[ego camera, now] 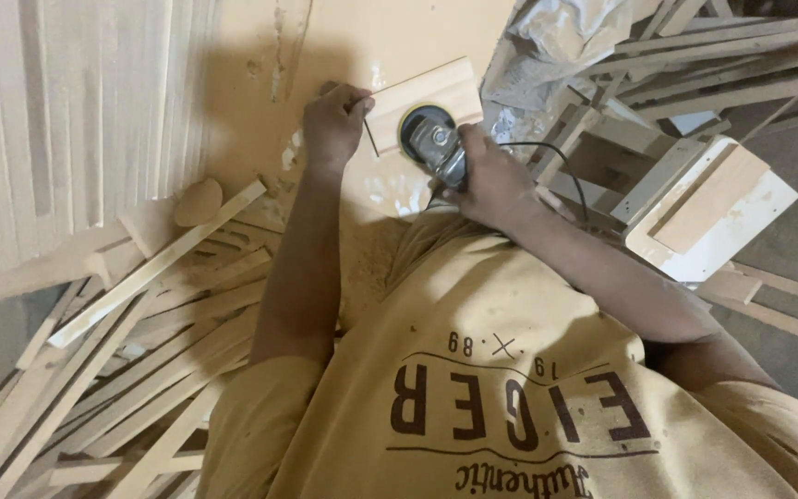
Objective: The person uses a handheld angle grinder with a sanding disc to smooth the edges and surfaces of small wooden planks. They hold the wood with one hand and operate the tool with the other, moving the grinder along the wood's length and flipping the piece to work on different sides.
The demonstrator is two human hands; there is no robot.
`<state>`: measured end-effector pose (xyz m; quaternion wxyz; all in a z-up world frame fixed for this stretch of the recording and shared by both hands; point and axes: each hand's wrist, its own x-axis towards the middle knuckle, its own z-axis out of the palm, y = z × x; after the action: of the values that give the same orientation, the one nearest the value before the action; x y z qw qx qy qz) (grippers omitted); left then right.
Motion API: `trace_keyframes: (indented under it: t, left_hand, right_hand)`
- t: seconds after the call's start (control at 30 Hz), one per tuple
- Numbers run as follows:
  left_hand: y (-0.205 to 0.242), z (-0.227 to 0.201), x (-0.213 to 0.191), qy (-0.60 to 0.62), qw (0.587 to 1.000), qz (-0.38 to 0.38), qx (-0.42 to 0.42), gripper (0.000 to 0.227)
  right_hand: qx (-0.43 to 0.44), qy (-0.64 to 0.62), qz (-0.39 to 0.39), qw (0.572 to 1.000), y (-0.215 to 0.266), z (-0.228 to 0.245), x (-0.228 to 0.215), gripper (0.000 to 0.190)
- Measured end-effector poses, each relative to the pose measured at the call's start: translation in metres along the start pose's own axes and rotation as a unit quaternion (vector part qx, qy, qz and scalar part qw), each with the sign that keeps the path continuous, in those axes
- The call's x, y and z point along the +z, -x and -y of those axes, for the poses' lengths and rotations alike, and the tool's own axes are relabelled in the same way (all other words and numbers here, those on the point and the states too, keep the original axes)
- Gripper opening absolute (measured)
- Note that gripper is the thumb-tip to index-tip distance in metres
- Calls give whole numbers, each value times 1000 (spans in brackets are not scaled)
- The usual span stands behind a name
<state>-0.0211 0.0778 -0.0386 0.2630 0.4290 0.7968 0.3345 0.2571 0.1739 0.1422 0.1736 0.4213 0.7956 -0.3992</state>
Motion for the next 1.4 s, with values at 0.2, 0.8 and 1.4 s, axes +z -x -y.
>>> trace_keyframes:
  t: [0.2,0.8,1.4]
  left_hand:
    - [-3,-23,-24,-4,991,93,-95,17]
    - [-12,-39,-33,-119,981,123,-97,17]
    - [-8,-4,-14,-35,996,75,-35,13]
  right_hand:
    - [15,13,-19,1000,-1,-3,-2,103]
    - [40,-42,-23,998,-35,25,-23,85]
    - [67,-14,8,998,3,5,-5,99]
